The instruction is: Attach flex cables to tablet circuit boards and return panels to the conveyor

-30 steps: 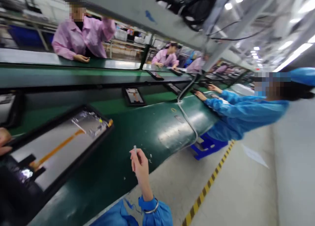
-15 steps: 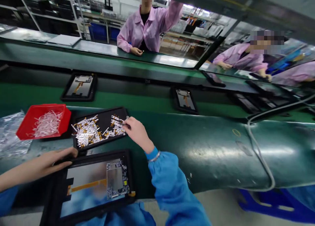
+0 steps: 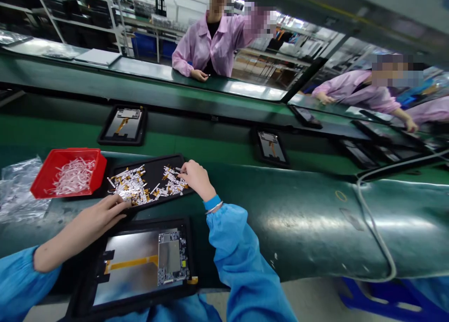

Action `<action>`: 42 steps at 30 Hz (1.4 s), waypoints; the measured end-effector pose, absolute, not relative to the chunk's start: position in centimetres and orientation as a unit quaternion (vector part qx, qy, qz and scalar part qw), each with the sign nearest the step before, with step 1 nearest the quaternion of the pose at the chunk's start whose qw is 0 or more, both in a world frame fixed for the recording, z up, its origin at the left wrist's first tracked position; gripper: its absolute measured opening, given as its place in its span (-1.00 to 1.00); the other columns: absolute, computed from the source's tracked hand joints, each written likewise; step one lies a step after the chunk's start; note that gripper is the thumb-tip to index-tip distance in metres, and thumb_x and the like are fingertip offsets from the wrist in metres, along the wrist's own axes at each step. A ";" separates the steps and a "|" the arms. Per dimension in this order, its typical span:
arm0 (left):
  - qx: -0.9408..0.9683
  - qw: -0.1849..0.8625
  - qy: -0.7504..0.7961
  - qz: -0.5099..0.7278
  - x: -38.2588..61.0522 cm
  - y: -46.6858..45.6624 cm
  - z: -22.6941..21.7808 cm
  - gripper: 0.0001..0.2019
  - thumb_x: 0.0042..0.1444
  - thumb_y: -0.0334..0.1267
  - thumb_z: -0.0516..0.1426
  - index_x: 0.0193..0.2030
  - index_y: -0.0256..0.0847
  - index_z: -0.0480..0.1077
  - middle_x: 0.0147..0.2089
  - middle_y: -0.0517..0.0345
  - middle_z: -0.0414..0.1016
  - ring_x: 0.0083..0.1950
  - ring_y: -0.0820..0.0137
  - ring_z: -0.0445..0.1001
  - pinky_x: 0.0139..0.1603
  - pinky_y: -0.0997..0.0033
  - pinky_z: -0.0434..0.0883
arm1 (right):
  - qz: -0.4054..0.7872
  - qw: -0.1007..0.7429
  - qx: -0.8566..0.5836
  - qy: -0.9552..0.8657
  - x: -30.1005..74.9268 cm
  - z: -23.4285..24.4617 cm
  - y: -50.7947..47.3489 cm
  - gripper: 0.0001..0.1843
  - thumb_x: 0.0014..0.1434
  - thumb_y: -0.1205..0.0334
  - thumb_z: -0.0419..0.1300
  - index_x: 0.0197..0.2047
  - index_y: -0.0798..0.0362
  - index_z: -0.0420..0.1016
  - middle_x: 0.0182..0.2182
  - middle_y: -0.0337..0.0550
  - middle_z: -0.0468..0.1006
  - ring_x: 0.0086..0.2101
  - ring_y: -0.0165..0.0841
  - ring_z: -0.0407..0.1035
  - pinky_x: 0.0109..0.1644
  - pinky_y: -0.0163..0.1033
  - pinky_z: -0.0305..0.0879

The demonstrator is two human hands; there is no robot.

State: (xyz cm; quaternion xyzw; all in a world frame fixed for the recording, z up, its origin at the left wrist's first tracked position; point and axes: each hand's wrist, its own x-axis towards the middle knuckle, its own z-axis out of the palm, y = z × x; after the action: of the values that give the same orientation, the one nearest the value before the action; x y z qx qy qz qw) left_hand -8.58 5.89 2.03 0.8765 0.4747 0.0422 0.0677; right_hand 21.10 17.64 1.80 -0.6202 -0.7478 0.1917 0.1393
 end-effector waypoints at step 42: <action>0.615 0.556 0.464 0.310 -2.5 10.2 4.1 -0.63 0.07 0.08 0.23 -0.41 -0.24 0.38 -0.51 0.26 0.39 -0.46 0.52 0.32 -0.42 0.52 0.24 | 0.518 0.468 -0.452 -0.555 17.3 1.8 10.8 -0.57 0.02 -0.11 0.36 -0.16 0.03 0.57 -0.16 -0.14 0.55 -0.69 -0.64 0.18 -0.70 -0.37 0.14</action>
State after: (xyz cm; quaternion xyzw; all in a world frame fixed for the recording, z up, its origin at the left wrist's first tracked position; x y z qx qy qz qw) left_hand -2.52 10.24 4.08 0.6155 0.4643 0.3103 0.5562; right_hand 17.34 10.84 1.79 -0.4521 -0.5550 0.5180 0.4683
